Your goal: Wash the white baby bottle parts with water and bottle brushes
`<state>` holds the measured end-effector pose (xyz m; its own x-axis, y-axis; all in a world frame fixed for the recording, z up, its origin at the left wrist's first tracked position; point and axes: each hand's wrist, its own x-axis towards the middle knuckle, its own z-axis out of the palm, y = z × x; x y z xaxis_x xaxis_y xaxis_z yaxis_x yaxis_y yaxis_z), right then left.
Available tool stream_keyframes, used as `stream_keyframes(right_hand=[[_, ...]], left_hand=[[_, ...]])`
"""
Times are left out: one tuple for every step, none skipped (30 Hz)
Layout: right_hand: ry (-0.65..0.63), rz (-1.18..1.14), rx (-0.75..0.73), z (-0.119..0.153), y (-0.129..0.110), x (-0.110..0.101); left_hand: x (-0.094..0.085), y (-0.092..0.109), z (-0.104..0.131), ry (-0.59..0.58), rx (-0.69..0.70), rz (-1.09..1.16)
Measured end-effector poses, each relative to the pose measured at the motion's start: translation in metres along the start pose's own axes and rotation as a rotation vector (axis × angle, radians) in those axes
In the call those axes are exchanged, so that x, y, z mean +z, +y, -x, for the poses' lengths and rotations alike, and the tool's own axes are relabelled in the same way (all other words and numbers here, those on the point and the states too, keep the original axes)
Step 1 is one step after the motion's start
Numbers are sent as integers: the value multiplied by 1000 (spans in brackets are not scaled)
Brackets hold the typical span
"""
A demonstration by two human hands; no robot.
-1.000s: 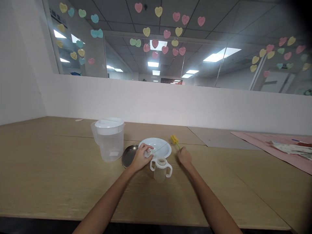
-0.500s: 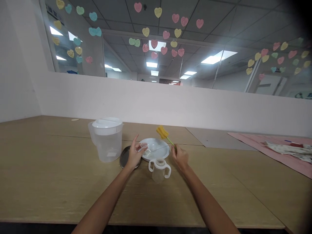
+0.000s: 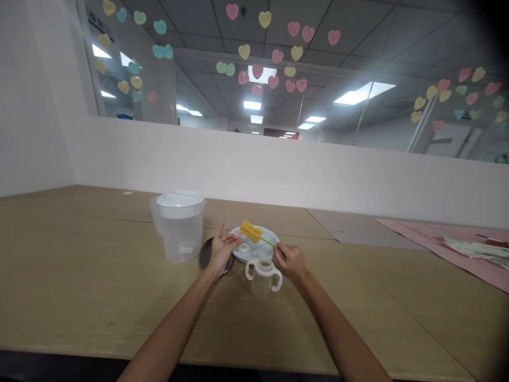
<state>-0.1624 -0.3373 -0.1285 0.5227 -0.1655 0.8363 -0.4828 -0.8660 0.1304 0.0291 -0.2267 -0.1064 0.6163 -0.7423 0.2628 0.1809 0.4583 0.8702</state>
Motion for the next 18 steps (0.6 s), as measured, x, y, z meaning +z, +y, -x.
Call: stream_keyframes(right_hand=[[1, -9, 6, 0, 0, 0], [-5, -17, 14, 0, 0, 1], [-14, -24, 24, 0, 0, 1], [-24, -30, 32, 0, -1, 1], [-34, -34, 42, 0, -1, 0], [-42, -38, 50, 0, -1, 0], [-49, -41, 57, -1, -1, -1], [-55, -44, 61, -1, -1, -2], [-61, -48, 63, -1, -1, -3], [-69, -54, 66, -1, 0, -4], [-77, -59, 69, -2, 1, -5], [-85, -65, 73, -2, 1, -5], [-94, -68, 78, -2, 2, -6], [-102, -70, 83, -2, 3, -6], [-108, -70, 87, -2, 3, -6], [-113, -69, 88, -2, 3, -6], [-117, -67, 86, -1, 4, -6], [-118, -64, 83, -1, 4, -6]], left_hand=[[0, -1, -1, 4, 15, 11], [-1, -2, -2, 11, 27, 17], [-1, -2, -3, 22, 36, 20], [-2, -3, -3, 36, 41, 18], [-2, -3, -4, 50, 44, 14], [-2, -2, -4, 61, 44, 5], [-2, -2, -4, 67, 44, -6], [-3, -2, -4, 65, 43, -19], [-3, -1, -4, 59, 39, -34], [-3, -1, -3, 54, 32, -47], [-2, -1, -3, 49, 21, -60], [-2, 0, -3, 44, 10, -71], [-2, 0, -2, 39, 0, -80], [-2, 0, -2, 33, -7, -86], [-1, 0, -2, 24, -10, -89], [-1, 0, -1, 13, -8, -89], [-1, 0, -1, 4, -1, -89], [-1, 1, -1, -3, 9, -92]])
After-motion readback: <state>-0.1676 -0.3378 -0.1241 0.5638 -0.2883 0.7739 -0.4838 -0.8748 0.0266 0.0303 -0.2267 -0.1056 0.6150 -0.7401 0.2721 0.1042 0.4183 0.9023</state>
